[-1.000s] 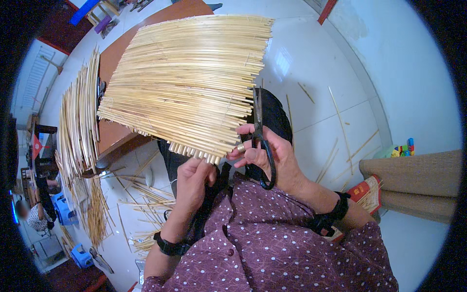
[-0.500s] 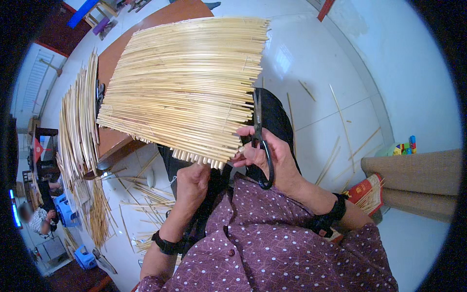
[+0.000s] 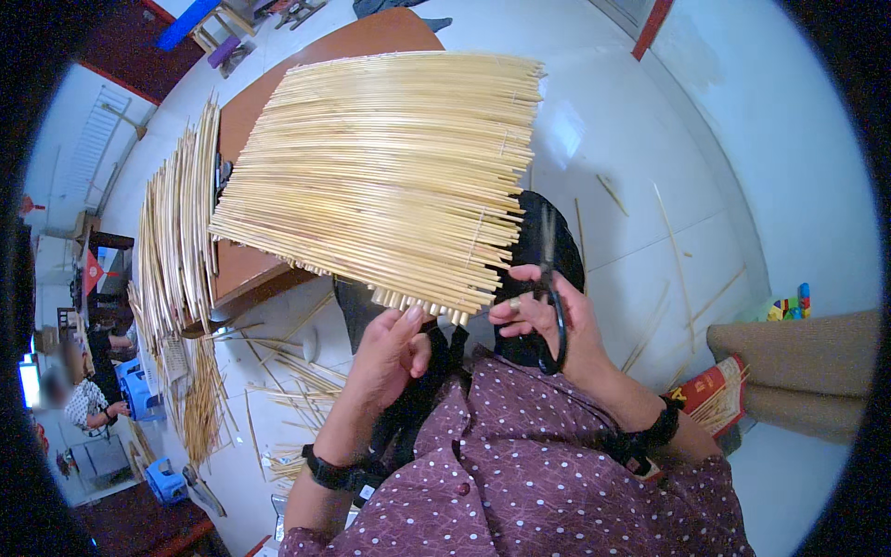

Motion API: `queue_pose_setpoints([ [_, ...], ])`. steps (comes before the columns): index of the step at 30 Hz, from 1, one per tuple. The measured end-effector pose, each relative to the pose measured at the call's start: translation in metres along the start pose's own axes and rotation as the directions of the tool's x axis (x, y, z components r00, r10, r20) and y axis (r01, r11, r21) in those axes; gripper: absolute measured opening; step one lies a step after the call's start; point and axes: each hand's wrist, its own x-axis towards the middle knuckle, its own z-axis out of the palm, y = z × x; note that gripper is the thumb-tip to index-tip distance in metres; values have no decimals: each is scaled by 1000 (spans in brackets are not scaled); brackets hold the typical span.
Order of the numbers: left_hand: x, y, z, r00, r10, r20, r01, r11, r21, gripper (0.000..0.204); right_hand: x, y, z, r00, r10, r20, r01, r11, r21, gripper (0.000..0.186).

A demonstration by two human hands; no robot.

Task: Tying and weaving thin bamboo sticks together with thread to create a mat, then trimming the excess thread with scissors.

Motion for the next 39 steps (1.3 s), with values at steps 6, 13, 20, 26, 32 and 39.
queue_pose_setpoints([
  [6,15,-5,18,999,22,-28,-31,929,-368,31,-8,6,-12,991,-87,-98,94,993,68,62],
  [13,18,-3,23,994,0,-110,-42,927,-372,24,-7,8,-14,991,-50,-123,61,995,84,52],
  [20,9,7,25,991,-3,-137,-45,938,-345,21,-5,4,-17,988,44,-147,-19,987,162,48],
  [26,8,8,23,997,-35,-62,12,940,-340,18,-8,1,-18,993,9,-116,13,983,184,48],
  [32,7,11,28,997,-41,-71,16,948,-316,22,-12,-2,-20,997,25,-72,-7,971,238,50],
  [39,-4,22,30,981,-44,-190,-15,955,-297,18,-12,3,-20,998,33,-51,-17,957,289,55],
])
